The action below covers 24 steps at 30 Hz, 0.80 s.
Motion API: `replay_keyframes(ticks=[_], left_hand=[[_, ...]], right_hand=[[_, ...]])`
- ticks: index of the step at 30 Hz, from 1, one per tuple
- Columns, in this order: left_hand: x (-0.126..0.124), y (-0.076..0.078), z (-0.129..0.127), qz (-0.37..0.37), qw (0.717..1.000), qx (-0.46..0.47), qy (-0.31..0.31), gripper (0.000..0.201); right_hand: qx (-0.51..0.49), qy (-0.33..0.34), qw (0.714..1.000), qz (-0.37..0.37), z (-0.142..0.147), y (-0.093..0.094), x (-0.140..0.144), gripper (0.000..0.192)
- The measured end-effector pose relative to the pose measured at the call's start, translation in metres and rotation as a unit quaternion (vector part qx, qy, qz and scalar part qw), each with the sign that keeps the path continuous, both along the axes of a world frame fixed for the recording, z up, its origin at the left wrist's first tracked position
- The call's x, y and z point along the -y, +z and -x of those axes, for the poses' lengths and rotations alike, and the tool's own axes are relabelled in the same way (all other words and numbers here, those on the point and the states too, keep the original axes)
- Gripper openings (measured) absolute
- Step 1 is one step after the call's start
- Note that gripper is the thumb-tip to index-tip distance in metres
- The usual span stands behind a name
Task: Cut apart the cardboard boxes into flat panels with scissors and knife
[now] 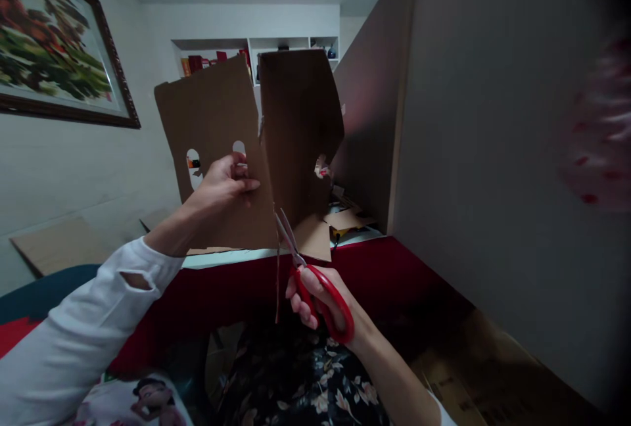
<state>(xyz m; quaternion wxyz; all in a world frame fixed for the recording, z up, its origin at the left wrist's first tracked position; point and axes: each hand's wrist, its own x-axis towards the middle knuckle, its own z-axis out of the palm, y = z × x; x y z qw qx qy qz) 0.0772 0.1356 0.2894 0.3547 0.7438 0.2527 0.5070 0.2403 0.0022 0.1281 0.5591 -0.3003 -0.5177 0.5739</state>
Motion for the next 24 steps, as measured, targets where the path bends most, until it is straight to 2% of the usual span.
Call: replay_keyframes(ticks=[6, 13, 15, 19, 21, 24], left_hand=[[0.008, 0.009, 0.0, 0.01, 0.999, 0.038, 0.019, 0.036], [0.015, 0.016, 0.003, 0.028, 0.998, 0.032, 0.056, 0.032], [0.015, 0.016, 0.005, 0.028, 0.997, 0.033, 0.068, 0.03], [0.01, 0.013, 0.008, 0.022, 0.996, 0.039, 0.08, 0.024], [0.008, 0.011, 0.009, 0.019, 0.995, 0.042, 0.089, 0.024], [0.006, 0.009, 0.01, 0.019, 0.994, 0.044, 0.102, 0.026]], right_hand=[[-0.004, -0.009, 1.0, 0.006, 0.002, 0.006, -0.005, 0.057], [0.02, 0.019, 1.0, 0.006, 0.004, 0.012, -0.003, 0.055], [-0.004, -0.015, 1.0, -0.004, 0.005, 0.014, -0.002, 0.053], [-0.052, -0.141, 0.988, -0.048, 0.005, 0.02, -0.007, 0.047], [-0.025, -0.187, 0.98, -0.069, 0.008, 0.021, -0.011, 0.044], [0.019, -0.219, 0.973, -0.072, 0.018, 0.015, -0.017, 0.043]])
